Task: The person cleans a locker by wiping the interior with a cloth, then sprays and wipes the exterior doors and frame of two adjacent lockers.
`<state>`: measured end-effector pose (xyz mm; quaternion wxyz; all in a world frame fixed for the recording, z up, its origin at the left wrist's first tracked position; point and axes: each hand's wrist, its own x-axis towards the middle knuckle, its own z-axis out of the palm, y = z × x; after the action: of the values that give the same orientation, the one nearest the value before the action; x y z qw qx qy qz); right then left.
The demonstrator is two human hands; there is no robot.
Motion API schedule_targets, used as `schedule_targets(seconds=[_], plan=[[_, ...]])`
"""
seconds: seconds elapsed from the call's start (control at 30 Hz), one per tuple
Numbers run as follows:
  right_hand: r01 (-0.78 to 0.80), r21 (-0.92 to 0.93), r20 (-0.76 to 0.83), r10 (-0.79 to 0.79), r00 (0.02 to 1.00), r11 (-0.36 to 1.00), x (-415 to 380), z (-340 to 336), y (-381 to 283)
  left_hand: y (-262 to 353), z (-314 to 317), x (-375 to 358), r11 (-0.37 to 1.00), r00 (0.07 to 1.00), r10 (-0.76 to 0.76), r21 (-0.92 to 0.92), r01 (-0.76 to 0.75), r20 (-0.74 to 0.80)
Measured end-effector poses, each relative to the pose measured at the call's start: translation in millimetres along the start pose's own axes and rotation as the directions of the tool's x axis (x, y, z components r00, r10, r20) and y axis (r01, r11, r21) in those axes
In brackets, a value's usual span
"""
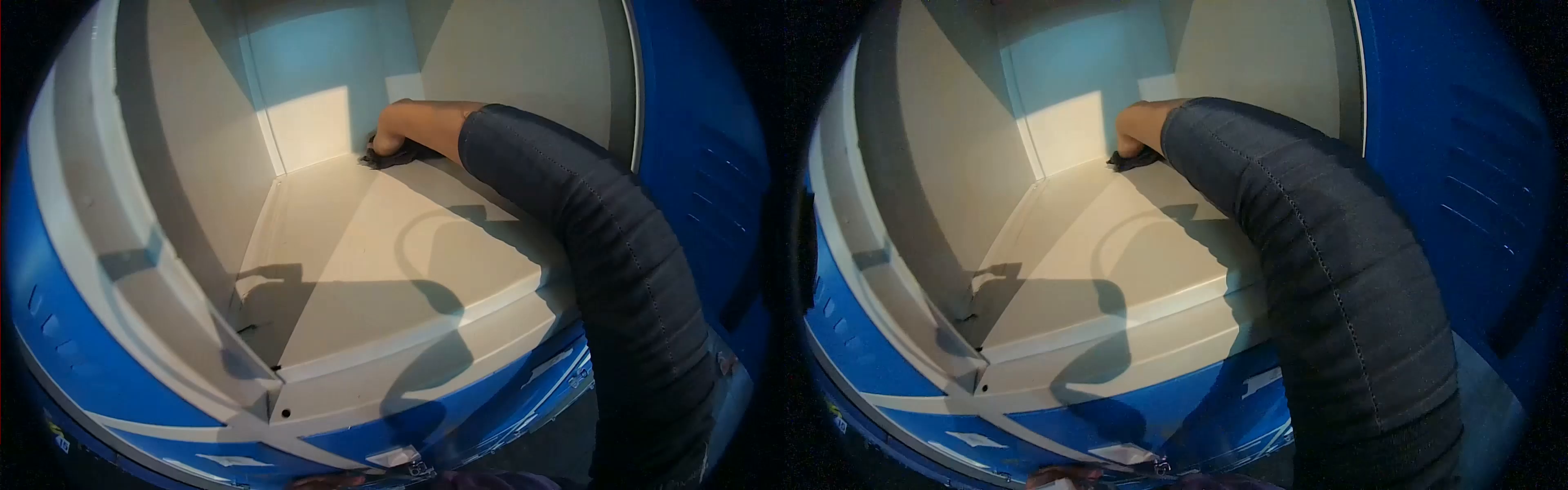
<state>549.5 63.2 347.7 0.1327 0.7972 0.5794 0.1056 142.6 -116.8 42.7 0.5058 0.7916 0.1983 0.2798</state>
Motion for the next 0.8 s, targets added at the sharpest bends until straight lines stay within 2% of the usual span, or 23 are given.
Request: schedule_targets(seconds=[0.1,0.2,0.3,0.37,0.43,0.47,0.7,0.8], plan=[[-0.058,0.065,-0.099,0.065,0.993,0.996,-7,7,-2,0,0,-7,0.999,1.000,0.029,0.017,-0.029,0.005],[-0.099,0.155,-0.102,0.116,0.988,0.983,-28,8,-9,-2,1,-13,0.998,0.998,0.059,0.028,-0.059,0.003],[-0.120,0.059,0.146,0.111,0.983,0.991,-44,3,-16,0,1,-16,0.996,0.997,0.082,0.033,-0.082,-0.002],[-0.044,0.070,0.156,0.032,0.987,0.997,-50,5,-17,4,3,-19,0.994,0.995,0.096,0.057,-0.095,-0.013],[0.016,0.072,0.164,-0.028,0.986,0.997,-66,6,-24,13,4,-14,0.989,0.989,0.145,-0.023,-0.145,0.001],[0.033,0.069,0.166,-0.044,0.985,0.997,-84,3,-30,10,2,-11,0.965,0.968,0.247,0.080,-0.249,0.030],[0.163,0.223,0.144,-0.198,0.970,0.961,-221,-13,-53,10,8,-8,0.958,0.960,0.279,-0.073,-0.279,-0.003],[0.262,0.175,0.088,-0.281,0.956,0.949,-261,-13,-53,13,7,-11,0.963,0.967,0.256,-0.084,-0.255,-0.002]])
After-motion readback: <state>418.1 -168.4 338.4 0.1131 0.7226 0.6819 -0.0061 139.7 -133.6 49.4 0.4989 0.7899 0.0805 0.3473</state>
